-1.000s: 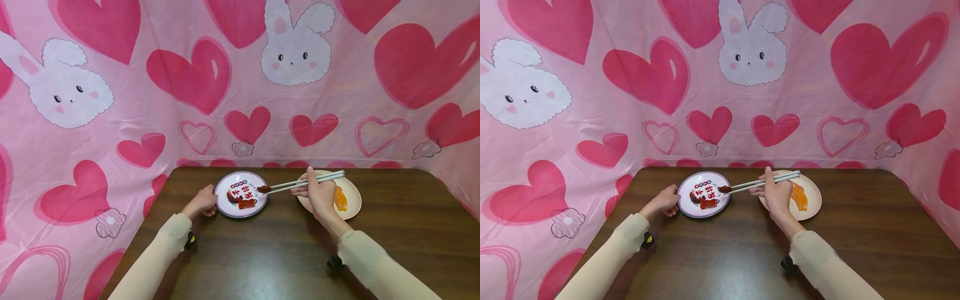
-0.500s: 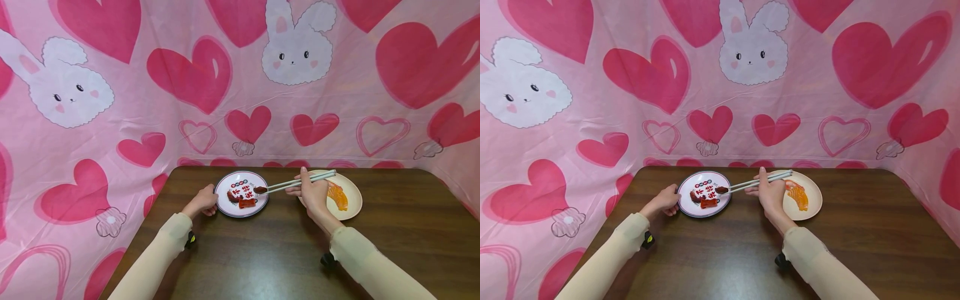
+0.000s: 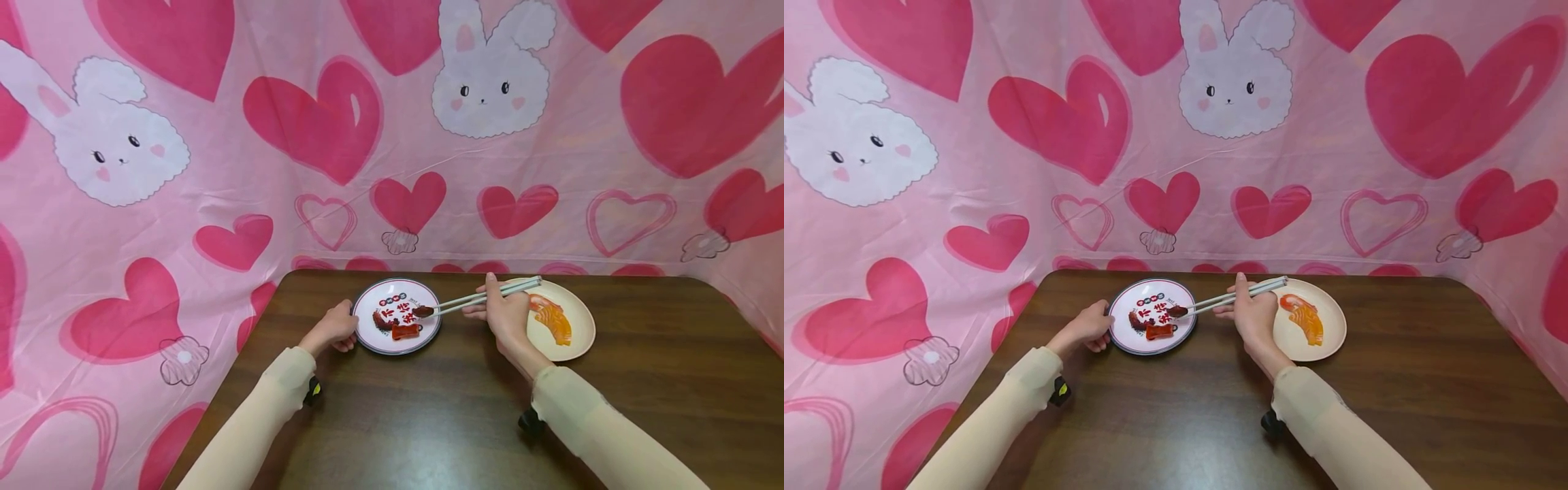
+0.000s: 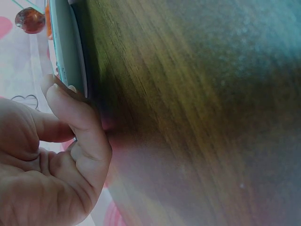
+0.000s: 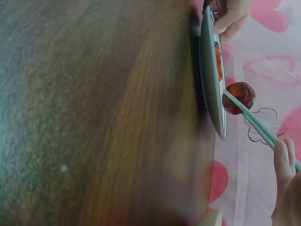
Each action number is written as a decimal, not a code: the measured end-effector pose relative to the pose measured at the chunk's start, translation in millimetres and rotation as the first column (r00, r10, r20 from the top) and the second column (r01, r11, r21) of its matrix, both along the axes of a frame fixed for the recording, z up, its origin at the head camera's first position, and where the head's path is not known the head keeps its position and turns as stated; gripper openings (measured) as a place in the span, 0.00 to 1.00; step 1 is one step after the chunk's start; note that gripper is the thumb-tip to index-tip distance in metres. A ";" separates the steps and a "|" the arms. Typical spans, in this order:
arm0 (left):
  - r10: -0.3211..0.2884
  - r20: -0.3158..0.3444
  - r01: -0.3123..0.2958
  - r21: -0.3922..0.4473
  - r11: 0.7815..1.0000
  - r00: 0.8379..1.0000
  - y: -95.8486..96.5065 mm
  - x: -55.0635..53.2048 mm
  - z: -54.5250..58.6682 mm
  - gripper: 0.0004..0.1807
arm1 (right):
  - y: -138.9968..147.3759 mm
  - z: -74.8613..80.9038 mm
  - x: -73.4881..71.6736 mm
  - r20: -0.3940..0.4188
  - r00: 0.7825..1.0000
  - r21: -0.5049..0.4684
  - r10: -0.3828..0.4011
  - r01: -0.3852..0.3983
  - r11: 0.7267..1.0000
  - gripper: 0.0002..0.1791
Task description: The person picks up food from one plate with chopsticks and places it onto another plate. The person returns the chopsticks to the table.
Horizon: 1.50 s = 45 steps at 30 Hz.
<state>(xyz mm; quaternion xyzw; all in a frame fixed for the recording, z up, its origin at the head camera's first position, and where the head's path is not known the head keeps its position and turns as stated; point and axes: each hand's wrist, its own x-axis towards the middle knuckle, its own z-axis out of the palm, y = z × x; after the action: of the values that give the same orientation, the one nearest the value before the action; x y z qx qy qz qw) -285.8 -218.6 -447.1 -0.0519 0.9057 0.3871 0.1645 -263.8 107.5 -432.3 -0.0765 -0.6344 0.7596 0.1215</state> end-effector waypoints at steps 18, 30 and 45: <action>0.013 0.015 -0.013 0.002 1.000 1.000 0.6 2.2 1.7 0.27 | -11.1 -0.6 -5.4 0.006 1.000 -0.002 0.012 -0.012 1.000 0.29; 0.013 0.013 -0.013 0.001 1.000 1.000 1.2 -0.2 -0.5 0.26 | -15.5 -5.4 -9.8 -0.013 1.000 0.043 -0.001 0.001 0.999 0.28; 0.013 0.009 -0.013 0.008 1.000 1.000 2.8 1.2 -0.3 0.29 | -24.7 -3.6 -9.2 -0.081 0.997 0.110 0.007 0.002 0.994 0.27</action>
<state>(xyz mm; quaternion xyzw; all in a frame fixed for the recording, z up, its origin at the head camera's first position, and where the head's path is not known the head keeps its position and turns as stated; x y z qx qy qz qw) -284.6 -215.8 -447.5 -0.0590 0.9031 0.3917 0.1660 -273.1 82.8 -435.9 -0.0381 -0.6698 0.7262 0.1503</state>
